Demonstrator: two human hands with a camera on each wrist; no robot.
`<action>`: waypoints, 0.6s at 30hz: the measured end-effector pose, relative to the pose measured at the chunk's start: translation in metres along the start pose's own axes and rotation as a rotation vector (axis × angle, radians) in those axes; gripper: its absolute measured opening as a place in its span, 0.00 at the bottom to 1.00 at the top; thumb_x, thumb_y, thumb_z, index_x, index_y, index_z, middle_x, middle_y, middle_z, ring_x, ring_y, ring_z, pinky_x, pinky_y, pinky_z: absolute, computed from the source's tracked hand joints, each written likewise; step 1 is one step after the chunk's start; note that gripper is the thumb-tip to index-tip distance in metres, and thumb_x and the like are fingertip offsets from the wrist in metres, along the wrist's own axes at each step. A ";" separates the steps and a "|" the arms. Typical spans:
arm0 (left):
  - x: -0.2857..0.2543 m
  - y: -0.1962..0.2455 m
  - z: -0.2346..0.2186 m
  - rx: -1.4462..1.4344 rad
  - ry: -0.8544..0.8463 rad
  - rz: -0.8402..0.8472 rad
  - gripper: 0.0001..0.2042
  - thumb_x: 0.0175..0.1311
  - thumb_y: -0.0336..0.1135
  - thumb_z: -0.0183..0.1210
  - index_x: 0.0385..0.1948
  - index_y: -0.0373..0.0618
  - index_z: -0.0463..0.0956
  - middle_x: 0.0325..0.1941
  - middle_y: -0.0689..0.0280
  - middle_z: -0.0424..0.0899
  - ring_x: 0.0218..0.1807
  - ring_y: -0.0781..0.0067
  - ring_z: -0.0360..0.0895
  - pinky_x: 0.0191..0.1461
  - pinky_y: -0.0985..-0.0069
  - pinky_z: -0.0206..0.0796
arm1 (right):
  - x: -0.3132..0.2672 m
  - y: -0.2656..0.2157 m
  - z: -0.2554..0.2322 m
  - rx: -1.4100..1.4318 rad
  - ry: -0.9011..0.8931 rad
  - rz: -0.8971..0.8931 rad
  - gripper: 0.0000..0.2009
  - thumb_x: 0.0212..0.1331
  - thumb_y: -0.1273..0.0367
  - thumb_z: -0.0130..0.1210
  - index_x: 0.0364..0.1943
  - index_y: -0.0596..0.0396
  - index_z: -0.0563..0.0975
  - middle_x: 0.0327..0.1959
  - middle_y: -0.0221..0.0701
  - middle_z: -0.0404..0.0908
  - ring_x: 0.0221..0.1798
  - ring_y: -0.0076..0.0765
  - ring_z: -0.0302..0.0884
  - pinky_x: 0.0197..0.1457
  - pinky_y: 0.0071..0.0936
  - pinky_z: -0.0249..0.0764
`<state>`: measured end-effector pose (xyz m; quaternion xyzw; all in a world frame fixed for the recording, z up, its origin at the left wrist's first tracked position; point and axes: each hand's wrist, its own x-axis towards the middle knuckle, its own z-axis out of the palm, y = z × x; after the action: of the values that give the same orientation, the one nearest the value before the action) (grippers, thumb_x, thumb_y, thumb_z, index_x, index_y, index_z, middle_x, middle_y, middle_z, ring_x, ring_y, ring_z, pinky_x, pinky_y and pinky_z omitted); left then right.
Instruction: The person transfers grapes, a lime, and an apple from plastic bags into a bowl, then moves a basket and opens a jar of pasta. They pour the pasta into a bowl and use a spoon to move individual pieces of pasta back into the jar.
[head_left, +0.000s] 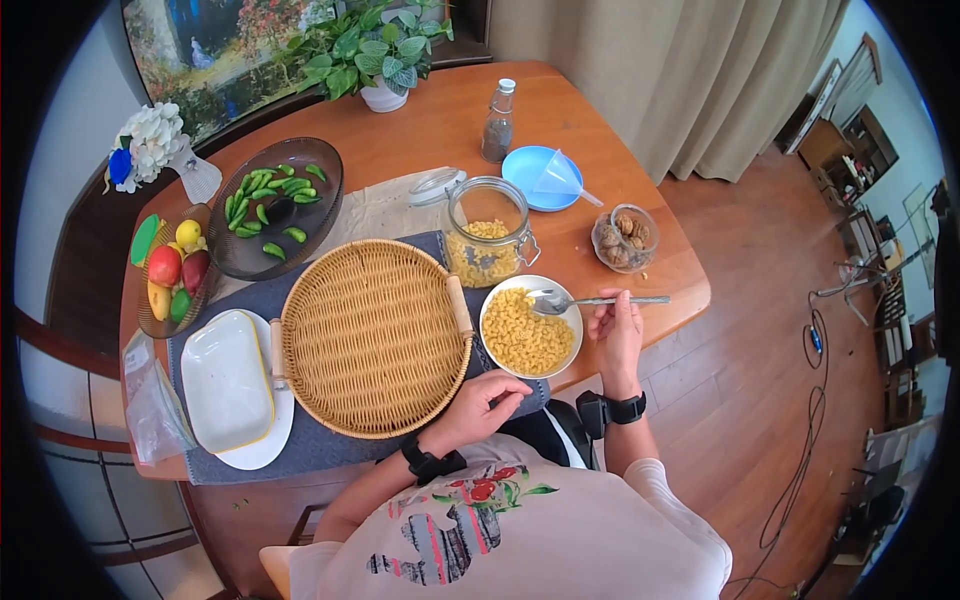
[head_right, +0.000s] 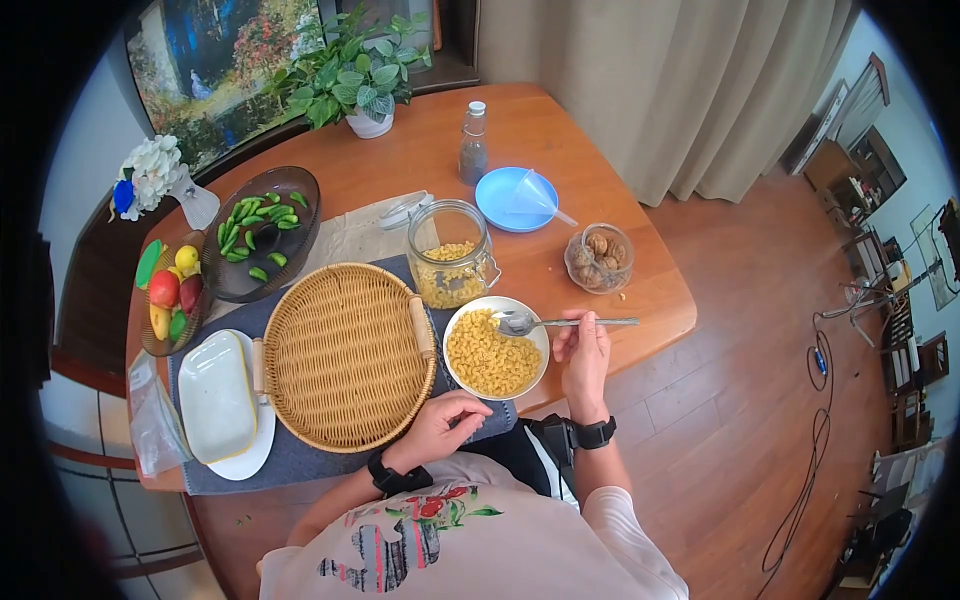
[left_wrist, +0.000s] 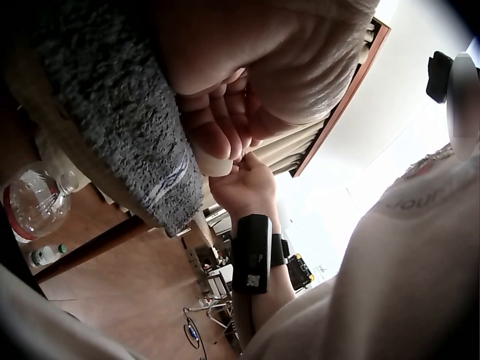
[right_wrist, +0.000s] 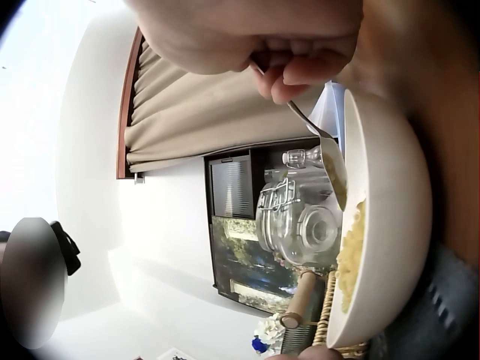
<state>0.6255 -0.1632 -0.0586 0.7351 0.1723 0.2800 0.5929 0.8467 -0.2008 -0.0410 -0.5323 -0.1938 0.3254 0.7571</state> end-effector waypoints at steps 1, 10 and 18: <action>0.000 0.000 0.000 -0.002 0.001 0.003 0.06 0.57 0.25 0.54 0.34 0.39 0.76 0.33 0.64 0.77 0.31 0.76 0.74 0.34 0.82 0.66 | -0.001 -0.004 0.001 0.023 0.003 0.016 0.16 0.65 0.57 0.39 0.35 0.54 0.72 0.18 0.23 0.68 0.18 0.17 0.65 0.19 0.12 0.59; 0.000 -0.006 0.002 -0.008 0.017 0.068 0.06 0.57 0.22 0.53 0.35 0.38 0.75 0.32 0.66 0.76 0.27 0.83 0.71 0.29 0.86 0.63 | 0.001 -0.047 0.033 0.145 -0.085 -0.225 0.16 0.66 0.59 0.38 0.38 0.56 0.72 0.21 0.25 0.70 0.20 0.18 0.65 0.20 0.14 0.59; -0.001 -0.002 0.001 -0.017 0.002 -0.011 0.06 0.57 0.24 0.53 0.35 0.38 0.75 0.33 0.63 0.77 0.32 0.75 0.74 0.34 0.81 0.66 | -0.005 -0.054 0.080 -0.273 -0.341 -0.457 0.16 0.66 0.63 0.39 0.49 0.59 0.69 0.37 0.29 0.74 0.23 0.17 0.67 0.22 0.13 0.61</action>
<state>0.6251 -0.1638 -0.0613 0.7287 0.1748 0.2790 0.6005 0.8080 -0.1618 0.0380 -0.5096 -0.4743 0.2022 0.6888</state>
